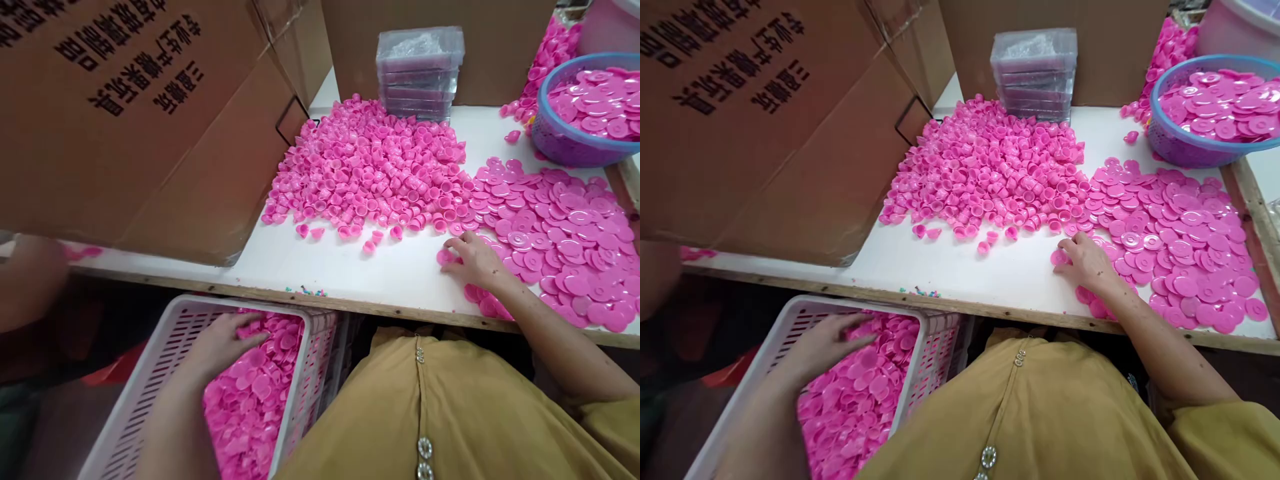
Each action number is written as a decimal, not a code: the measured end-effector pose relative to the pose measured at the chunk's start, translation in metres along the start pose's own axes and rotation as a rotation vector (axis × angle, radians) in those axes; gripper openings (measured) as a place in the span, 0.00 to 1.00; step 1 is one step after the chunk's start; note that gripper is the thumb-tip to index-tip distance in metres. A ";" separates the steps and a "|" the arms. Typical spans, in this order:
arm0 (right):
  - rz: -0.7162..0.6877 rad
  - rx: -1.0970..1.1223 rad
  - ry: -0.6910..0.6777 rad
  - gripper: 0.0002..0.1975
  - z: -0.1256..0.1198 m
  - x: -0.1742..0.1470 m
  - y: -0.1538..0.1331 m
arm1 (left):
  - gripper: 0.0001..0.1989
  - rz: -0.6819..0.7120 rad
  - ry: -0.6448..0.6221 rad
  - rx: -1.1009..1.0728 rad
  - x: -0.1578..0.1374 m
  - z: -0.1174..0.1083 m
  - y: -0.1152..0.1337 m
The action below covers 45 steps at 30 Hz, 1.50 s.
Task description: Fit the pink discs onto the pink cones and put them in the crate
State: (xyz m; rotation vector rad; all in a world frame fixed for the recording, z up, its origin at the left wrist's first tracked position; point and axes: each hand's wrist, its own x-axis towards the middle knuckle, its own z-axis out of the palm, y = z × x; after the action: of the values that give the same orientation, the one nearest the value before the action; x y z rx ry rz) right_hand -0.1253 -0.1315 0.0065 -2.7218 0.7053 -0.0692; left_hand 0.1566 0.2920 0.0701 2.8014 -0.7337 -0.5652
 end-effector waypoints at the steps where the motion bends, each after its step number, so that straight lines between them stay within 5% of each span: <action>1: -0.040 -0.031 0.002 0.20 0.002 0.001 -0.003 | 0.24 0.030 0.051 -0.026 0.004 0.009 0.012; 7: -0.128 -0.104 -0.070 0.12 -0.001 0.008 -0.014 | 0.27 0.376 0.145 -0.227 0.066 0.074 0.148; 10: -0.099 -0.111 -0.082 0.10 -0.003 0.006 -0.019 | 0.21 0.494 0.202 -0.210 0.087 0.098 0.186; 17: -0.069 -0.158 -0.057 0.17 -0.005 0.002 -0.026 | 0.13 0.425 0.141 -0.215 0.070 0.092 0.199; 21: 0.013 -0.041 -0.009 0.13 -0.005 0.009 -0.017 | 0.05 0.606 -0.066 0.091 0.049 0.081 0.226; 25: 0.065 0.229 0.014 0.09 -0.007 0.013 -0.009 | 0.09 0.778 -0.170 0.193 0.050 0.096 0.253; 33: 0.341 1.052 -0.161 0.04 -0.004 0.009 -0.031 | 0.07 0.721 -0.042 -0.240 0.062 0.131 0.247; 38: 0.369 1.111 -0.295 0.08 0.002 0.023 -0.058 | 0.08 0.688 -0.077 -0.344 0.057 0.134 0.240; 43: 0.416 1.241 -0.226 0.15 -0.006 0.031 -0.046 | 0.25 0.688 -0.091 -0.357 0.059 0.134 0.248; 45: 0.438 1.256 -0.166 0.18 -0.011 0.030 -0.036 | 0.22 0.736 -0.089 -0.326 0.061 0.135 0.254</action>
State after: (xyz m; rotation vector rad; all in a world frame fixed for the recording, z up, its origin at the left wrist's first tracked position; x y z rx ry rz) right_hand -0.0839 -0.1193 0.0276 -1.3427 0.8019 -0.1252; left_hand 0.0414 0.0311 -0.0022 2.0135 -1.4363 -0.5887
